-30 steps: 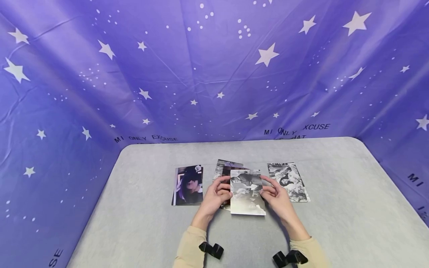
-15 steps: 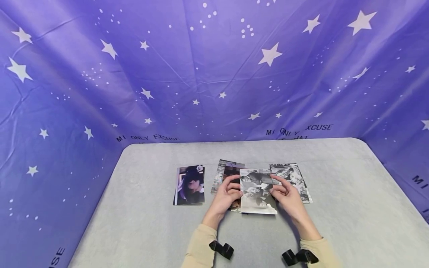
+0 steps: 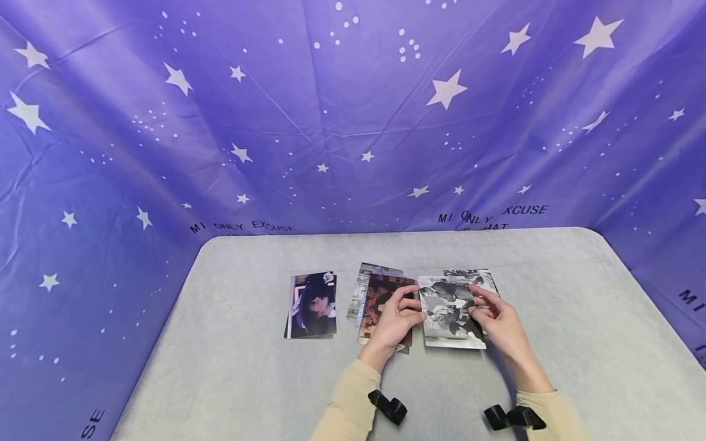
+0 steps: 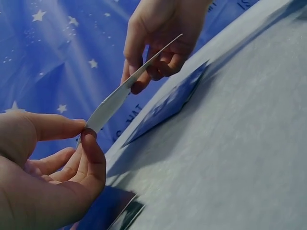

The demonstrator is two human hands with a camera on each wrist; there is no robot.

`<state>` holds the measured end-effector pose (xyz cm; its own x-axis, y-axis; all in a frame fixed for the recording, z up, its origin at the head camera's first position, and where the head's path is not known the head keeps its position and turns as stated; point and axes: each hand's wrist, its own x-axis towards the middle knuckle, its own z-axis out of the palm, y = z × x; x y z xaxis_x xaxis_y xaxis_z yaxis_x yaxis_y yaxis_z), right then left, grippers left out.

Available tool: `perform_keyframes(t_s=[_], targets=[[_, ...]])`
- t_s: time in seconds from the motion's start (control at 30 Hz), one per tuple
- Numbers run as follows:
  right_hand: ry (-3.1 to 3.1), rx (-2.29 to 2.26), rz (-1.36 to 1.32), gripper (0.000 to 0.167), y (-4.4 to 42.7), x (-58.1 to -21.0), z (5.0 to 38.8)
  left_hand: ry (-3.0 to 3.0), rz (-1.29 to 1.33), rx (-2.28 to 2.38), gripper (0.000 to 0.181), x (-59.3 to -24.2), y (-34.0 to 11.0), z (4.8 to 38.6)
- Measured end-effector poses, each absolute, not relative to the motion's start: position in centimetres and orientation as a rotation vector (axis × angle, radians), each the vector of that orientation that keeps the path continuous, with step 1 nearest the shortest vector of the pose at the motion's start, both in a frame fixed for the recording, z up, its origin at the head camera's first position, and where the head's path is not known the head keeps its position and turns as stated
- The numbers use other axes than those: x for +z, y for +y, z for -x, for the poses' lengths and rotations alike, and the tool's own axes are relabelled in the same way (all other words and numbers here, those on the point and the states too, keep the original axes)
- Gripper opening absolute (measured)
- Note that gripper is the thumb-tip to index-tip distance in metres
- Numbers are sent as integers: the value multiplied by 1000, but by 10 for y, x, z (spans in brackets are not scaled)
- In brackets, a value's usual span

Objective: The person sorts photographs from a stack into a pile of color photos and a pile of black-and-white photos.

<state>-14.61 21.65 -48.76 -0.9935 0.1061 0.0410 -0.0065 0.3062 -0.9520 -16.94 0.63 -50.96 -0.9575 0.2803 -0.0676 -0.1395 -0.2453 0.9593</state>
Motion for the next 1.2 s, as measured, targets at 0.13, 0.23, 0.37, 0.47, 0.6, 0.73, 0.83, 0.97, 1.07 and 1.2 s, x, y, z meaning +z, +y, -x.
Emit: perform_keyframes(t_s=[0.13, 0.23, 0.37, 0.47, 0.6, 0.73, 0.83, 0.97, 1.07, 1.2], targets=[[-2485, 1754, 90, 46, 228, -491, 145, 1741, -134, 2259, 55, -511, 17, 169], [-2488, 1747, 96, 46, 237, -493, 145, 1717, -120, 2263, 54, -512, 26, 170], [-2506, 1710, 95, 46, 247, -495, 146, 1681, -90, 2288, 54, -515, 37, 171], [-2516, 1669, 90, 46, 253, -496, 147, 1680, -70, 2303, 54, -518, 43, 173], [-2531, 1618, 76, 45, 257, -498, 149, 1690, -39, 2306, 55, -521, 50, 176], [-2534, 1583, 103, 42, 260, -499, 152, 1719, -17, 2295, 55, -520, 57, 179], [-2540, 1545, 157, 41, 262, -498, 154, 1754, -19, 2294, 55, -518, 62, 180], [-2556, 1501, 194, 43, 265, -497, 157, 1775, -7, 2298, 56, -516, 69, 183], [-2558, 1493, 207, 44, 266, -497, 159, 1792, -2, 2290, 56, -516, 72, 186], [-2554, 1478, 213, 43, 268, -498, 163, 1809, -22, 2269, 54, -514, 73, 189]])
